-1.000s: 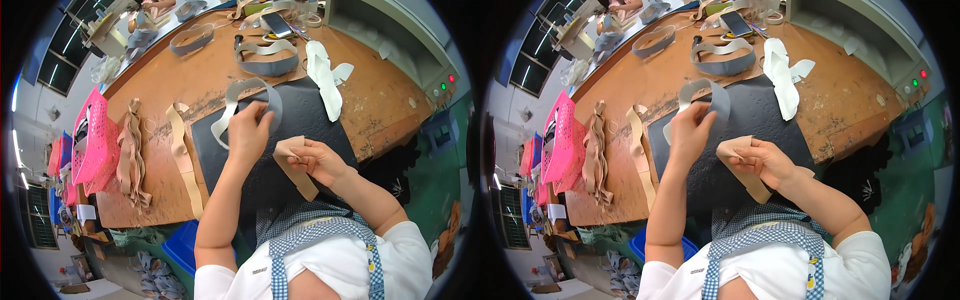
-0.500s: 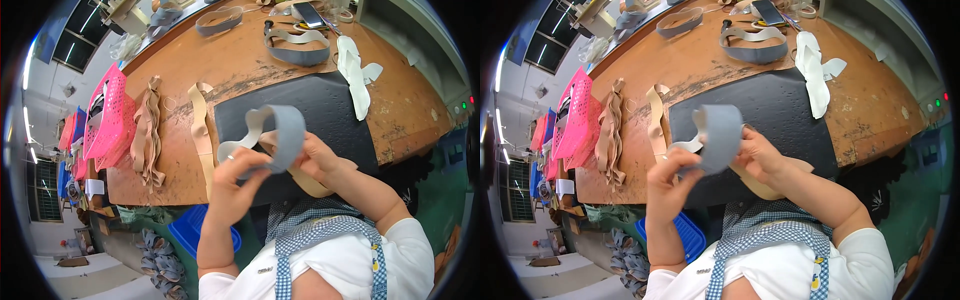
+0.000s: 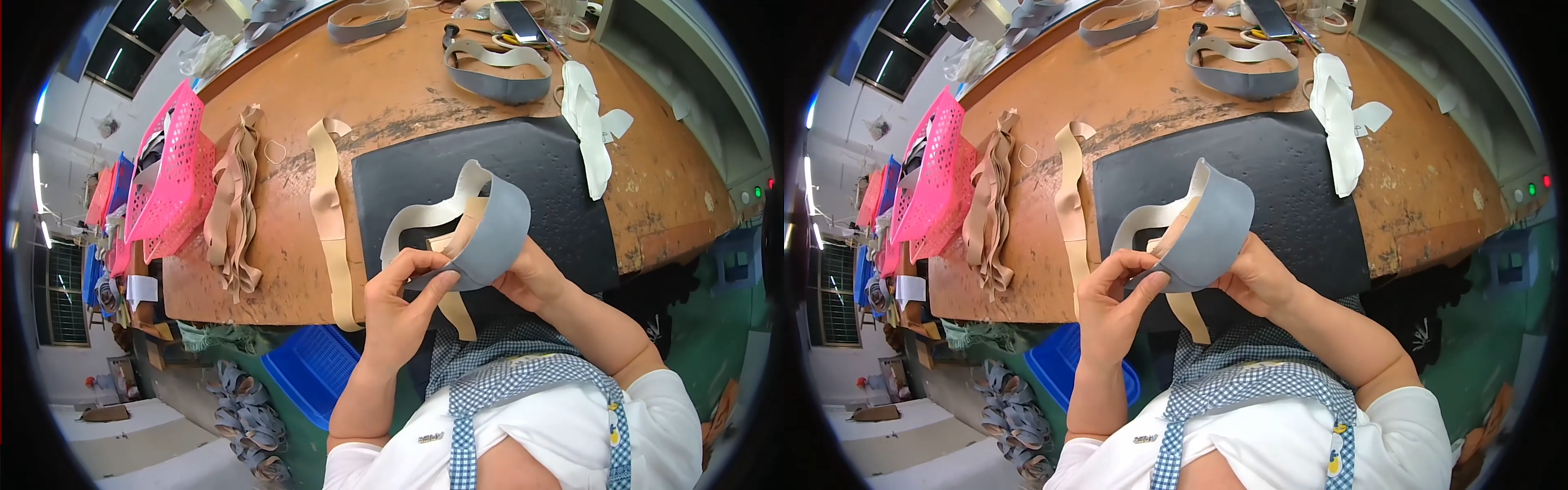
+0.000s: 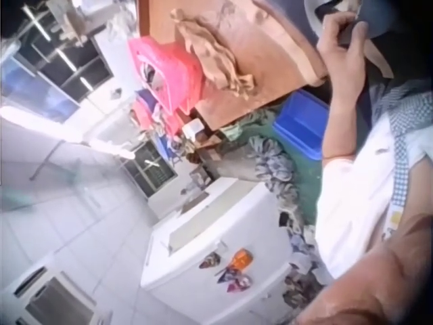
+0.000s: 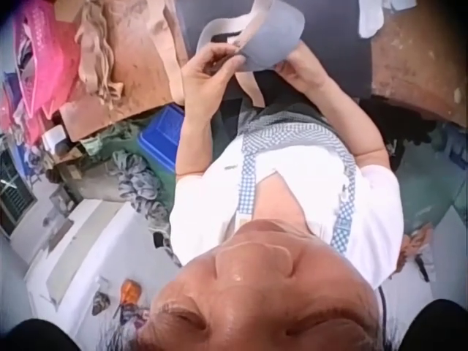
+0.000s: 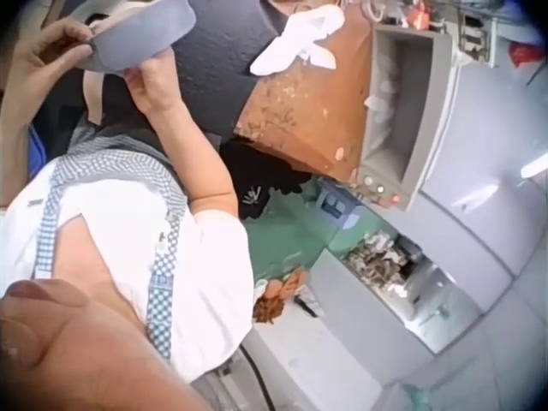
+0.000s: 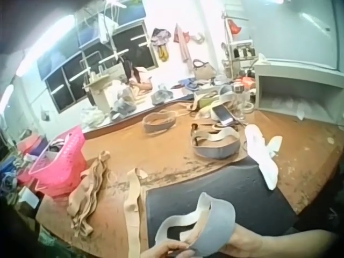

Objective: Manually assembling shoe upper components by applying adhesive reinforcements to cut leather pieces.

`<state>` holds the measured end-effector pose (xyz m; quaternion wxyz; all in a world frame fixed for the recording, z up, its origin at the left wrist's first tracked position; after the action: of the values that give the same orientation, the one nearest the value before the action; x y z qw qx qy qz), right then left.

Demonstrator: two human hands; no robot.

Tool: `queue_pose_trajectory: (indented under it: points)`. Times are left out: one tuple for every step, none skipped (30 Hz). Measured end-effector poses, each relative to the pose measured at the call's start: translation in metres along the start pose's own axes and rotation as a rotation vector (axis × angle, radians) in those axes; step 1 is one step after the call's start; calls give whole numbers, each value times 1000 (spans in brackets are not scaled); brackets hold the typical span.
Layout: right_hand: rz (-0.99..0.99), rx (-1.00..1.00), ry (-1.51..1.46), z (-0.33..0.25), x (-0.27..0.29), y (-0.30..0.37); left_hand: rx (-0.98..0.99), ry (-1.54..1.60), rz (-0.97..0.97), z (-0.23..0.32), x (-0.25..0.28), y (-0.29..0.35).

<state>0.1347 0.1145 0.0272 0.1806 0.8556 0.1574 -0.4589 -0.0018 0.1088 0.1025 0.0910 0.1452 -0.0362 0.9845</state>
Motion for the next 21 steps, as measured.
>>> queue_pose_trajectory:
  points:
    - [0, -1, 0, 0, -1, 0, 48, 51, 6, -4, 0, 1]
    - [4, -6, -10, 0, -3, 0, 48, 51, 7, -3, -1, 1]
    - [9, -10, -22, 0, -3, 0, 58, 93, 47, -3, 2, 0]
    - [10, -9, -21, 1, -1, 1, 67, 137, 86, -4, 4, -1]
    - [35, -20, -29, 3, 5, 1, 67, 137, 84, -4, 4, -2]
    - [61, -30, -36, 5, 10, 2, 71, 132, 68, -4, 2, -2]
    - [61, -31, -37, 5, 11, 3, 77, 125, 54, -6, 1, -3]
    - [60, -33, -47, 6, 12, 3, 77, 125, 55, -7, 1, -3]
    - [59, -34, -57, 6, 12, 3, 81, 111, 48, -10, 1, -3]
    - [60, -34, -58, 6, 12, 3, 84, 97, 39, -11, 0, -3]
    - [58, -32, -55, 5, 12, 3, 84, 97, 39, -11, 0, -3]
    - [56, -31, -53, 5, 11, 3, 88, 98, 40, -11, 0, -3]
    - [56, -30, -54, 4, 10, 3, 91, 98, 41, -11, 1, -3]
    - [51, -28, -46, 3, 9, 2, 91, 98, 40, -11, 1, -3]
    - [46, -25, -39, 3, 8, 2, 92, 92, 43, -12, 2, -4]
    - [45, -25, -40, 3, 7, 2, 94, 86, 47, -12, 2, -3]
    - [52, -27, -38, 3, 7, 2, 93, 85, 47, -11, 3, -3]
    - [60, -28, -36, 3, 8, 1, 99, 90, 52, -12, 3, -3]
    - [60, -26, -36, 4, 9, 2, 104, 95, 55, -12, 3, -4]
    - [74, -21, -31, 5, 12, 2, 102, 95, 53, -12, 3, -4]
    - [88, -16, -27, 5, 14, 2, 117, 103, 50, -14, 3, -4]
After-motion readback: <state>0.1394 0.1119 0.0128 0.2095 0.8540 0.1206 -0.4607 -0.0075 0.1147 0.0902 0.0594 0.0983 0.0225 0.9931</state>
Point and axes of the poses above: each hand's wrist, its own y-axis away from the middle knuckle, its own x-axis out of the back of the hand, z = x × y, the point moved 10 cm from there along -y, towards the middle knuckle, and after that the axes turned 11 degrees about -y, right-handed, at the moved point
